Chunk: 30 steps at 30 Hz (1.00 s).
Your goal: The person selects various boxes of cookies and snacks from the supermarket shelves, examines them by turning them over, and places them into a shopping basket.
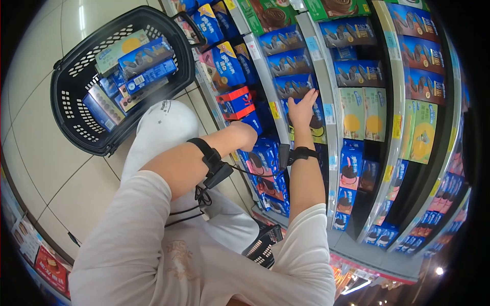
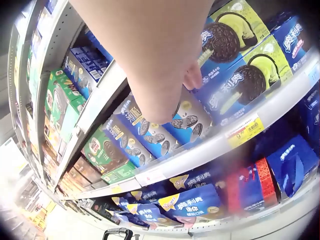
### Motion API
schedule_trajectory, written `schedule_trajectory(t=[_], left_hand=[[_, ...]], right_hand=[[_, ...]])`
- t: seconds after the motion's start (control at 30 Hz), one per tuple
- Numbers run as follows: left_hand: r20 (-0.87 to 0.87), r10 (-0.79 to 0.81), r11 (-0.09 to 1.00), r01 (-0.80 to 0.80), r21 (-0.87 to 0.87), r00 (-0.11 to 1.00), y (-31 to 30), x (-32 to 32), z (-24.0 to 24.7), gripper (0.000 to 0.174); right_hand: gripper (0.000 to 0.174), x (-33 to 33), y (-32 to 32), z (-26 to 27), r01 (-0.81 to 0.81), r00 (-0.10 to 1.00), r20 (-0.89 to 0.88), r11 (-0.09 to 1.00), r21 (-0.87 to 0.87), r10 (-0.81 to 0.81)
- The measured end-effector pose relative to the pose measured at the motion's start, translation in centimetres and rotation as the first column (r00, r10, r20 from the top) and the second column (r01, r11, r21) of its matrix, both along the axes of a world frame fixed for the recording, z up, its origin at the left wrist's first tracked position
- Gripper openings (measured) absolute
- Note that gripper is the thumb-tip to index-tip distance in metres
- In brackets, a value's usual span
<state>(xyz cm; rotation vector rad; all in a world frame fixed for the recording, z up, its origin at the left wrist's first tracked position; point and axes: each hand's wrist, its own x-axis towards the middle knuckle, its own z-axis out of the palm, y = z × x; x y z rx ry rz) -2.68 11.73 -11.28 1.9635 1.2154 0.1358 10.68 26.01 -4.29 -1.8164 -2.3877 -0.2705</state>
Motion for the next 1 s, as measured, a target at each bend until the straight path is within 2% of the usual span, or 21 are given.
schedule_trajectory(t=[0.1, 0.4, 0.47, 0.53, 0.57, 0.63, 0.67, 0.77, 0.83, 0.9, 1.0], left_hand=[[-0.005, -0.012, 1.0, 0.012, -0.008, 1.0, 0.2, 0.3, -0.3, 0.03], [0.012, -0.012, 0.999, 0.012, 0.033, 1.0, 0.0, 0.3, 0.1, 0.029], [0.005, -0.043, 0.998, 0.043, 0.039, 0.999, 0.0, 0.0, 0.2, 0.028], [-0.002, -0.023, 0.999, 0.023, 0.023, 1.0, 0.2, 0.5, -0.5, 0.025], [-0.047, -0.058, 0.996, 0.055, -0.069, 0.997, 0.7, 0.6, -0.2, 0.029], [-0.062, -0.075, 0.994, 0.07, -0.078, 0.995, 0.6, 0.4, 0.2, 0.032], [-0.06, -0.056, 0.996, 0.052, -0.072, 0.997, 0.6, 0.5, 0.0, 0.032], [-0.061, -0.059, 0.997, 0.055, -0.059, 0.996, 0.8, 0.5, -0.5, 0.031], [-0.064, -0.039, 0.997, 0.034, -0.068, 0.997, 0.7, 0.6, -0.3, 0.03], [0.003, -0.048, 0.999, 0.048, 0.0, 0.999, 0.5, 0.4, -0.5, 0.025], [-0.016, -0.025, 1.0, 0.025, 0.0, 1.0, 0.3, 0.1, 0.0, 0.026]], right_hand=[[0.083, 0.1, -0.9, -0.7, -0.103, 0.994, -0.019, 0.989, 0.104, 0.106], [0.08, -0.9, -2.7, -0.8, -0.084, 0.995, -0.033, 0.974, 0.211, 0.093], [0.078, -0.4, -1.7, -0.7, -0.137, 0.991, 0.027, 0.948, 0.287, 0.134], [0.073, -0.2, -1.2, -0.4, -0.126, 0.99, 0.103, 0.941, 0.315, 0.098], [0.065, 0.0, -0.8, -0.4, -0.113, 0.992, 0.088, 0.943, 0.313, 0.089], [0.058, -0.5, -1.0, 0.1, -0.069, 0.997, 0.037, 0.952, 0.297, 0.061], [0.057, -0.7, -1.1, 0.4, -0.111, 0.994, 0.022, 0.943, 0.314, 0.11], [0.054, -1.3, -1.2, 0.5, -0.054, 0.997, -0.04, 0.963, 0.264, 0.067], [0.055, -0.5, -0.2, -0.7, -0.078, 0.995, -0.032, 0.955, 0.285, 0.091], [0.056, -0.2, 0.2, -0.1, -0.112, 0.992, -0.013, 0.941, 0.318, 0.123], [0.059, -0.2, 0.4, 0.4, -0.106, 0.994, 0.024, 0.965, 0.241, 0.103]])
